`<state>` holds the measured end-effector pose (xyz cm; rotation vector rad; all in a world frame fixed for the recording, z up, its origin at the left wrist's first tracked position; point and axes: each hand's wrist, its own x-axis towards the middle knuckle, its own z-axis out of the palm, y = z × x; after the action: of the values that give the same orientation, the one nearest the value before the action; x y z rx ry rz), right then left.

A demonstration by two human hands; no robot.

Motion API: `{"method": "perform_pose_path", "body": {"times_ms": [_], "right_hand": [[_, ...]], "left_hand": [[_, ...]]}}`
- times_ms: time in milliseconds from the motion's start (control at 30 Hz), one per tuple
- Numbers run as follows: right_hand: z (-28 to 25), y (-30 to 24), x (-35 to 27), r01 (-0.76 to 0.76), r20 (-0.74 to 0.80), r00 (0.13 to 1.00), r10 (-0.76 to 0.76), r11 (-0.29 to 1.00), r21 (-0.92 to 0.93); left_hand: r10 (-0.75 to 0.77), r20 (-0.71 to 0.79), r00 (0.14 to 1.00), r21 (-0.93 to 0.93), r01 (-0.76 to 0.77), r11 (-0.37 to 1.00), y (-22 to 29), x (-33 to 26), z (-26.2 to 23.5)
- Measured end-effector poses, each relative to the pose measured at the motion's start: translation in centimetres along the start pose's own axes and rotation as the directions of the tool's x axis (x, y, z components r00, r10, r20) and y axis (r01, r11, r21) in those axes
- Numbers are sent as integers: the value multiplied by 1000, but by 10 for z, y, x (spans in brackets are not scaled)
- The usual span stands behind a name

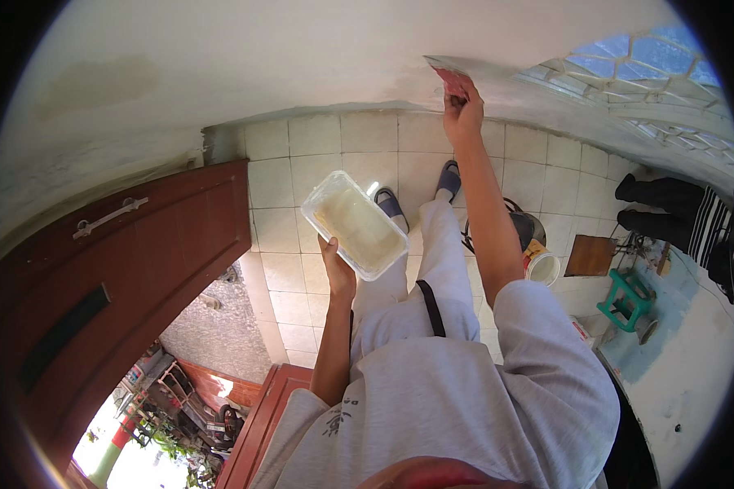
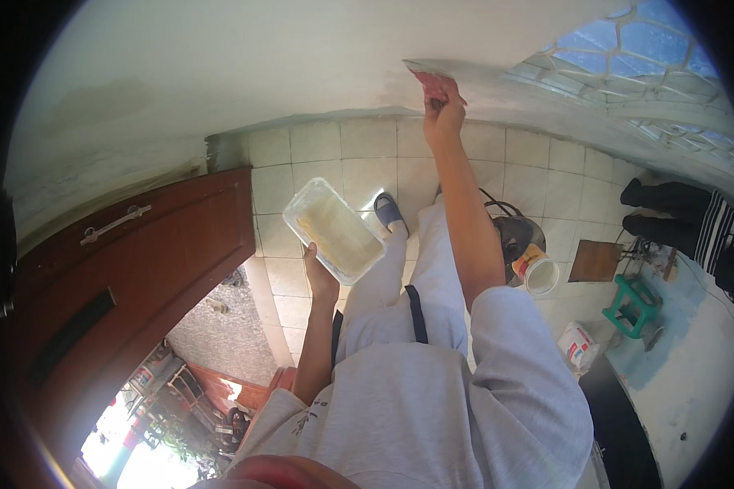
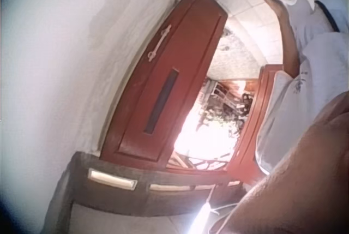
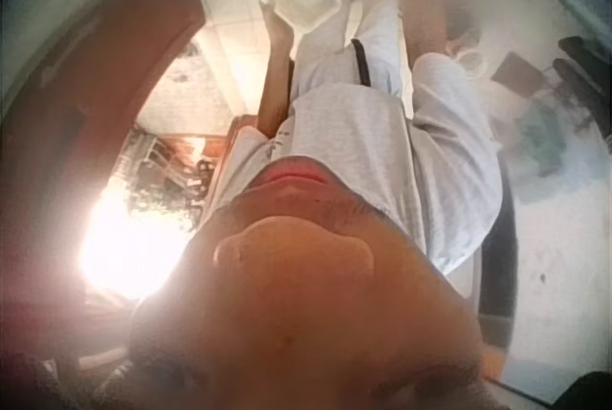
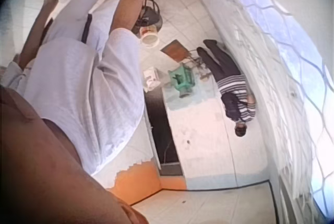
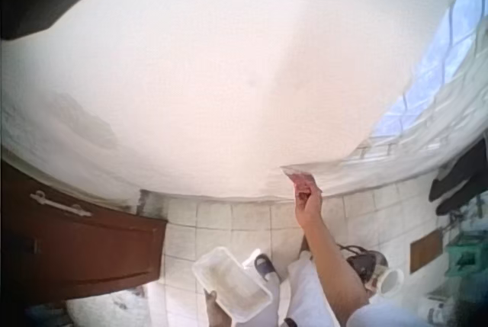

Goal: The person applies a white substance to a wall using a red scraper, repeatedly loading the scraper from a plastic container held in their left hand.

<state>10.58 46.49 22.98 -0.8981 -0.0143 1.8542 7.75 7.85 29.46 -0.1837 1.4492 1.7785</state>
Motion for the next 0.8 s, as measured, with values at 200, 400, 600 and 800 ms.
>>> {"method": "perform_pose_path", "body": {"times_ms": [200, 400, 600, 800], "right_hand": [[-47, 21, 32, -141, -180, 981, 68, 890, -434], [-33, 39, 77, -133, -15, 991, 133, 955, -266], [2, 9, 24, -73, 57, 995, 80, 990, -120], [-16, 17, -6, -32, -118, 993, -10, 937, -347]], "left_hand": [[-51, -9, 999, -42, 50, 998, -17, 7, -7], [-76, 16, 997, -91, 77, 993, -21, 8, -1], [-48, -12, 999, -3, 48, 999, -11, 5, -7], [-49, -24, 999, -50, 48, 998, -14, 4, -5]]}}
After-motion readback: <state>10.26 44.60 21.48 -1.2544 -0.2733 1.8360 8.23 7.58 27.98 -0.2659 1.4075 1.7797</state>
